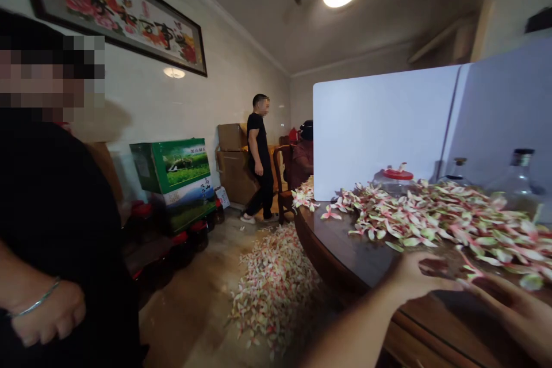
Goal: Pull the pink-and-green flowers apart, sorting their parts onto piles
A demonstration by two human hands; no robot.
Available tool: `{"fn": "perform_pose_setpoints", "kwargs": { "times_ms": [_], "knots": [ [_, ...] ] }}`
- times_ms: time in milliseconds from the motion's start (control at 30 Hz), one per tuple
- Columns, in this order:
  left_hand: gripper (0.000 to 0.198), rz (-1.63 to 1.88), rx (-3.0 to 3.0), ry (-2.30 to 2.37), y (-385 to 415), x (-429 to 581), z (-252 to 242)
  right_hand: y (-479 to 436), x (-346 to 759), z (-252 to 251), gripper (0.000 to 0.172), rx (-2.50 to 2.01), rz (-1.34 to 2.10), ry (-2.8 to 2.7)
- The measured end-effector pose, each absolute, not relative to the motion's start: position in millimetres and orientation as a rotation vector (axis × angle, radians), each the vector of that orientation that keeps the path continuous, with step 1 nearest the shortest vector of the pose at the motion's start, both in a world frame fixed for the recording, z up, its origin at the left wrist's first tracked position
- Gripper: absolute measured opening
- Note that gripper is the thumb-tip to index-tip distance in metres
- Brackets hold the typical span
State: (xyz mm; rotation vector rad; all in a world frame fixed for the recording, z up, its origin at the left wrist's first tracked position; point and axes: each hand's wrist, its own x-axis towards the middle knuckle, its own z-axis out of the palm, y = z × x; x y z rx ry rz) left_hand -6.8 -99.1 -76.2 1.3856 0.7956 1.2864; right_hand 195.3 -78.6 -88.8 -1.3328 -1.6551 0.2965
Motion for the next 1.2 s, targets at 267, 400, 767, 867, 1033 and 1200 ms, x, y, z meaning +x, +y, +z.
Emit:
{"fn": "perform_pose_setpoints", "kwargs": {
  "times_ms": [267, 400, 767, 867, 1033, 1200],
  "knots": [
    [0.046, 1.249, 1.444, 0.769, -94.4, -4.0, -83.9, -118.0, 177.8, -52.3, 0.039, -1.305, 0.581, -1.649],
    [0.042, 1.248, 1.440, 0.748, -94.4, -4.7, -85.7, -122.0, 178.2, -56.3, 0.048, -1.294, 0.526, -1.678],
    [0.047, 1.240, 1.465, 0.731, -95.2, -7.1, -81.4, -131.6, 172.7, -50.4, 0.040, -1.183, 0.584, -1.786],
    [0.047, 1.246, 1.483, 0.751, -93.1, -7.2, -82.6, -135.6, 170.7, -47.0, 0.041, -1.183, 0.604, -1.780],
    [0.041, 1.251, 1.559, 0.779, -92.5, -9.4, -82.6, -142.3, 167.6, -42.2, 0.043, -1.181, 0.649, -1.759],
    [0.028, 1.241, 1.623, 0.799, -95.0, -12.0, -78.2, -146.7, 163.7, -41.6, 0.050, -1.150, 0.694, -1.695]
  ]
}}
